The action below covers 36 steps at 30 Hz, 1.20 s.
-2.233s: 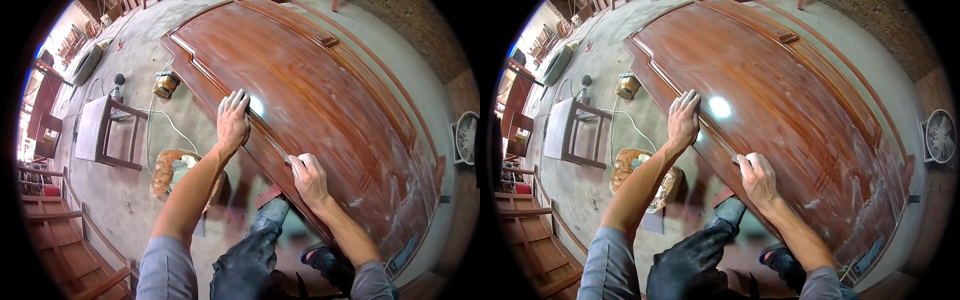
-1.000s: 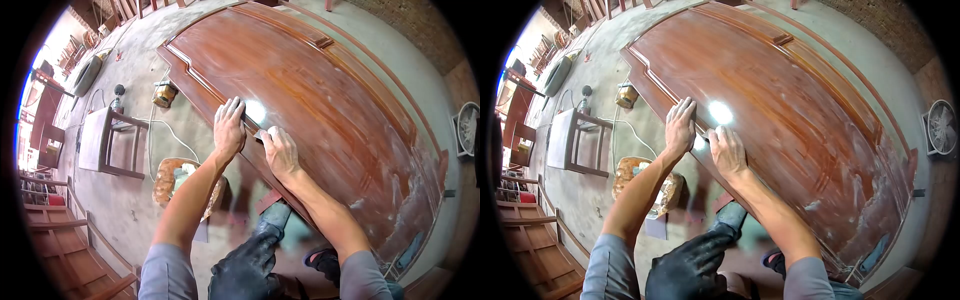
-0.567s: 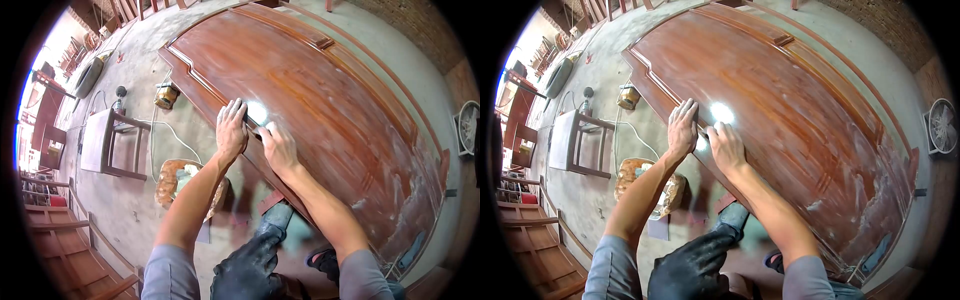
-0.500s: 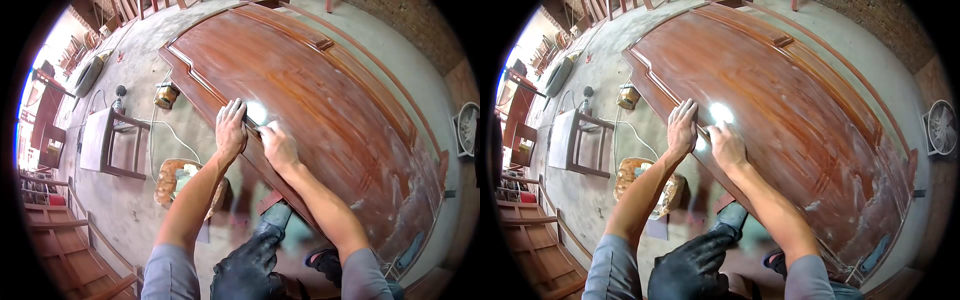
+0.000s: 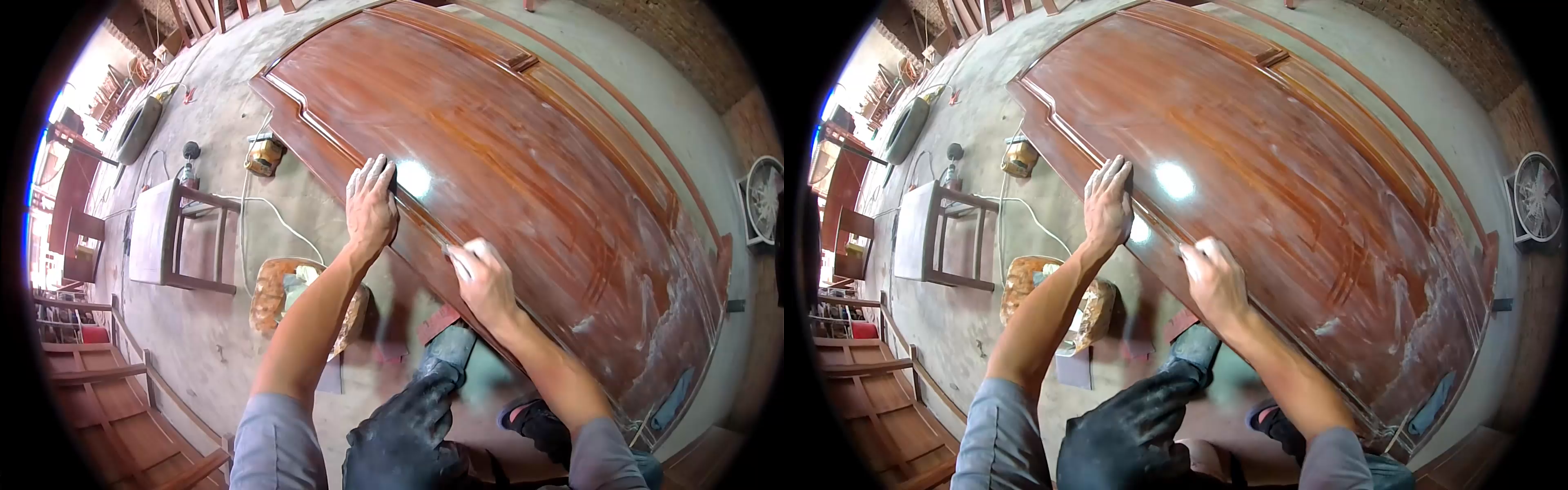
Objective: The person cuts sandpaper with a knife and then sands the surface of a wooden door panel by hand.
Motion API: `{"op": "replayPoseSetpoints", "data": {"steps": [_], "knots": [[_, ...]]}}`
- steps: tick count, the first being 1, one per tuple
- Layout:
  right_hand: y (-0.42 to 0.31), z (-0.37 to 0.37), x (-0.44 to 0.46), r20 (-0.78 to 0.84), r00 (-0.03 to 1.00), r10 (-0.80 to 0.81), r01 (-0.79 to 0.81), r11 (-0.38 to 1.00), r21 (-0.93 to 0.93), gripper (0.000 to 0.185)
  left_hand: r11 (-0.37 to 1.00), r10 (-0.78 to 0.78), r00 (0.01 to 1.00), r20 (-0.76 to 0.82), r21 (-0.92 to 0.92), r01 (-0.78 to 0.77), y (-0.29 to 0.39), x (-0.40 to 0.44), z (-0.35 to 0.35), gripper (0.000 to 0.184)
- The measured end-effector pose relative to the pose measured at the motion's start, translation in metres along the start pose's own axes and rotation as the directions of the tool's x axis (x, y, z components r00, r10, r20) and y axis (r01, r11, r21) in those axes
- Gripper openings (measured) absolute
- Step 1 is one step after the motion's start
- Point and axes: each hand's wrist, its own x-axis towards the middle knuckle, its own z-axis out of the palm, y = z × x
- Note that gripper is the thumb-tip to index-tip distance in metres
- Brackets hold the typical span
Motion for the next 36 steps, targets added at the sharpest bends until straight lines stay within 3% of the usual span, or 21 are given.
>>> {"op": "replayPoseSetpoints", "data": {"steps": [6, 8, 12, 15, 17, 18, 19, 20, 21, 22, 23, 24, 25, 26, 29, 32, 34, 36], "knots": [[-0.004, 0.028, 0.026, -0.049, 0.998, -0.05, 0.052, 0.998, 0.033, 0.018, 1.0, 0.009, 1.0, -0.001, 0.016, -0.009, 0.003, 0.001, -0.003, 0.047], [-0.009, 0.04, 0.042, 0.003, 1.0, 0.027, -0.027, 1.0, 0.015, 0.018, 0.999, 0.046, 0.998, -0.037, 0.013, -0.046, -0.001, 0.001, -0.001, 0.05], [0.001, -0.044, -0.054, -0.032, 0.997, 0.067, -0.069, 0.995, -0.072, 0.02, 0.987, 0.114, 0.992, -0.049, -0.109, -0.118, 0.005, 0.009, -0.009, 0.043], [0.01, -0.105, -0.134, -0.088, 0.978, 0.187, -0.195, 0.975, -0.103, 0.025, 0.986, 0.163, 0.985, -0.05, -0.012, -0.163, 0.007, 0.006, -0.003, 0.041], [0.006, -0.124, -0.167, -0.116, 0.953, 0.282, -0.296, 0.946, -0.134, 0.023, 0.996, 0.08, 0.997, -0.019, 0.032, -0.08, 0.0, 0.003, 0.011, 0.039], [-0.002, -0.131, -0.175, -0.18, 0.899, 0.399, -0.406, 0.914, -0.002, 0.022, 0.981, 0.178, 0.981, -0.081, 0.087, -0.17, -0.001, -0.001, 0.015, 0.041], [-0.005, -0.133, -0.174, -0.219, 0.835, 0.505, -0.485, 0.863, 0.142, 0.022, 0.958, 0.269, 0.963, 0.002, 0.101, -0.268, -0.001, -0.01, 0.026, 0.041], [-0.009, -0.139, -0.173, -0.243, 0.763, 0.599, -0.533, 0.795, 0.289, 0.022, 0.952, 0.306, 0.949, 0.069, -0.05, -0.304, 0.016, -0.015, 0.025, 0.042], [-0.018, -0.149, -0.171, -0.144, 0.669, 0.729, -0.628, 0.658, 0.415, 0.025, 0.928, 0.342, 0.93, 0.136, -0.204, -0.311, 0.034, -0.02, 0.025, 0.042], [-0.024, -0.15, -0.173, -0.135, 0.622, 0.772, -0.632, 0.596, 0.496, 0.026, 0.847, 0.339, 0.917, 0.209, -0.492, -0.201, 0.076, -0.044, 0.019, 0.044], [-0.03, -0.149, -0.175, -0.117, 0.573, 0.811, -0.628, 0.526, 0.573, 0.027, 0.793, 0.348, 0.796, 0.495, -0.609, 0.032, 0.114, -0.056, 0.005, 0.044], [-0.037, -0.149, -0.177, -0.089, 0.521, 0.849, -0.619, 0.447, 0.646, 0.028, 0.729, 0.38, 0.575, 0.725, -0.617, 0.295, 0.156, -0.062, -0.019, 0.043], [-0.054, -0.161, -0.172, 0.003, 0.47, 0.883, -0.649, 0.343, 0.679, 0.029, 0.686, 0.382, 0.386, 0.84, -0.538, 0.491, 0.206, -0.065, -0.054, 0.046], [-0.052, -0.151, -0.182, -0.014, 0.508, 0.861, -0.545, 0.335, 0.769, 0.027, 0.636, 0.393, 0.181, 0.901, -0.409, 0.654, 0.243, -0.067, -0.084, 0.049], [-0.07, -0.171, -0.2, 0.074, 0.526, 0.847, -0.61, 0.315, 0.727, 0.026, 0.616, 0.467, -0.072, 0.881, -0.266, 0.742, 0.275, -0.074, -0.104, 0.046], [-0.077, -0.17, -0.234, -0.009, 0.538, 0.843, -0.613, 0.399, 0.682, 0.022, 0.689, 0.59, -0.138, 0.796, -0.406, 0.6, 0.285, -0.092, -0.098, 0.033], [-0.077, -0.163, -0.25, -0.127, 0.53, 0.838, -0.588, 0.472, 0.657, 0.02, 0.714, 0.511, -0.166, 0.844, -0.309, 0.628, 0.3, -0.105, -0.098, 0.027], [-0.079, -0.167, -0.263, -0.102, 0.504, 0.858, -0.562, 0.415, 0.716, 0.019, 0.709, 0.501, -0.174, 0.848, -0.287, 0.645, 0.305, -0.115, -0.09, 0.024]]}}
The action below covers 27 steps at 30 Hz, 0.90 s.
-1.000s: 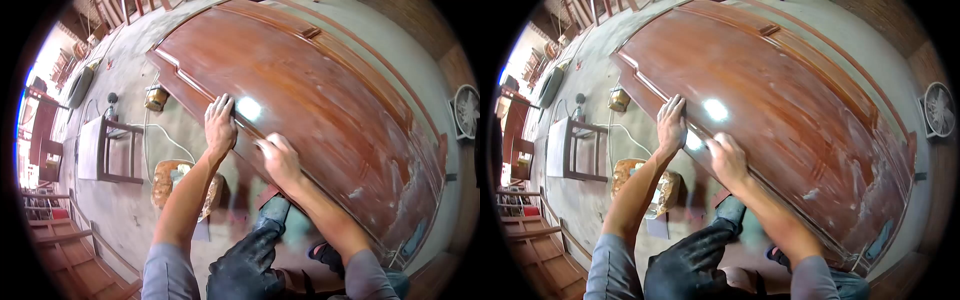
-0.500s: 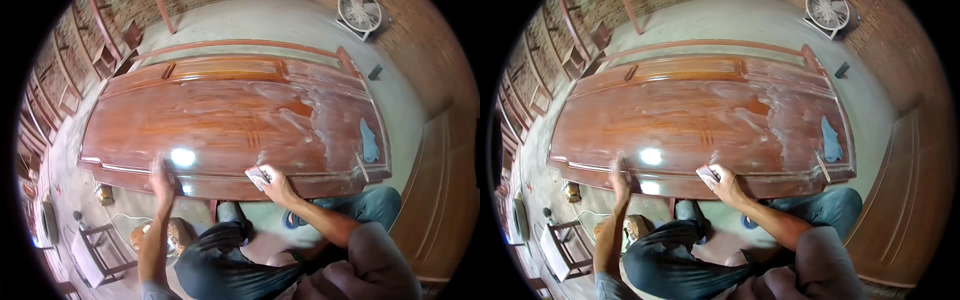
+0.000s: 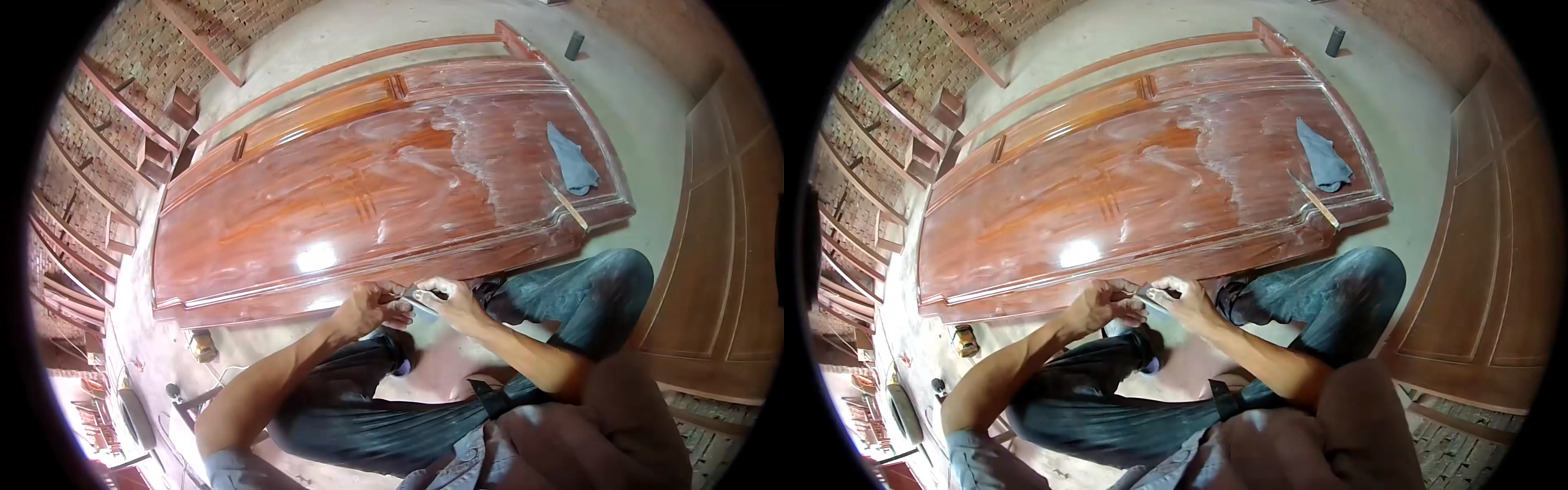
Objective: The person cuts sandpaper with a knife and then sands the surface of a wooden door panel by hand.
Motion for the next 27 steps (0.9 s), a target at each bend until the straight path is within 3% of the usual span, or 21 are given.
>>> {"op": "replayPoseSetpoints", "data": {"steps": [2, 3, 5, 6, 7, 9, 12, 16, 17, 20, 22, 25, 26, 27], "knots": [[-0.003, -0.007, -0.006, -0.033, 0.999, -0.024, 0.024, 1.0, -0.003, 0.02, 0.993, -0.008, 0.999, -0.031, 0.12, 0.012, 0.0, 0.005, 0.004, 0.022], [-0.007, -0.009, -0.01, -0.037, 0.998, 0.041, -0.038, 0.995, 0.09, 0.017, 0.987, -0.017, 0.998, -0.054, 0.159, 0.025, 0.007, 0.004, 0.011, 0.024], [-0.015, -0.015, -0.008, -0.105, 0.994, -0.009, 0.01, 1.0, 0.006, 0.016, 0.981, 0.012, 0.997, -0.073, 0.195, 0.002, 0.011, 0.005, 0.018, 0.026], [-0.015, -0.015, -0.007, -0.134, 0.99, -0.032, 0.028, 0.999, -0.033, 0.015, 0.994, 0.03, 0.996, -0.079, 0.105, -0.022, 0.01, 0.006, 0.02, 0.027], [-0.004, -0.015, -0.001, -0.168, 0.965, -0.199, 0.178, 0.975, -0.13, 0.015, 0.999, 0.049, 0.995, -0.09, 0.014, -0.048, 0.009, 0.007, 0.022, 0.027], [-0.008, -0.015, 0.001, -0.222, 0.937, -0.269, 0.235, 0.958, -0.166, 0.016, 0.989, 0.023, 0.998, -0.055, -0.142, -0.03, 0.018, 0.007, 0.027, 0.028], [-0.017, -0.02, 0.0, -0.228, 0.939, -0.256, 0.224, 0.962, -0.159, 0.016, 0.989, 0.101, 0.988, -0.118, -0.097, -0.113, 0.022, 0.004, 0.034, 0.026], [-0.021, -0.024, 0.001, -0.196, 0.954, -0.228, 0.212, 0.972, -0.099, 0.015, 0.999, 0.052, 0.996, -0.07, 0.018, -0.051, 0.028, 0.008, 0.032, 0.027], [-0.022, -0.025, 0.002, -0.199, 0.954, -0.223, 0.206, 0.973, -0.101, 0.015, 0.999, 0.019, 0.999, -0.039, -0.025, -0.02, 0.028, 0.01, 0.031, 0.027], [-0.023, -0.028, -0.001, -0.202, 0.947, -0.249, 0.214, 0.96, -0.18, 0.015, 0.927, 0.104, 0.992, -0.07, 0.368, -0.072, 0.033, 0.015, 0.024, 0.024], [-0.016, -0.023, 0.001, -0.319, 0.917, -0.239, 0.237, 0.97, -0.046, 0.022, 0.931, 0.163, 0.979, -0.124, 0.348, -0.111, 0.028, 0.019, 0.012, 0.029], [-0.036, -0.04, -0.002, 0.093, 0.994, 0.063, -0.075, 0.988, 0.139, 0.031, 0.952, 0.178, 0.966, -0.189, 0.282, -0.12, 0.032, 0.019, 0.006, 0.03], [-0.041, -0.04, -0.004, 0.274, 0.962, 0.005, -0.107, 0.927, 0.359, 0.043, 0.96, 0.176, 0.964, -0.199, 0.253, -0.123, 0.034, 0.017, 0.007, 0.034], [-0.041, -0.04, -0.004, 0.322, 0.947, 0.019, -0.137, 0.927, 0.348, 0.045, 0.967, 0.173, 0.962, -0.212, 0.224, -0.125, 0.035, 0.016, 0.007, 0.038]]}}
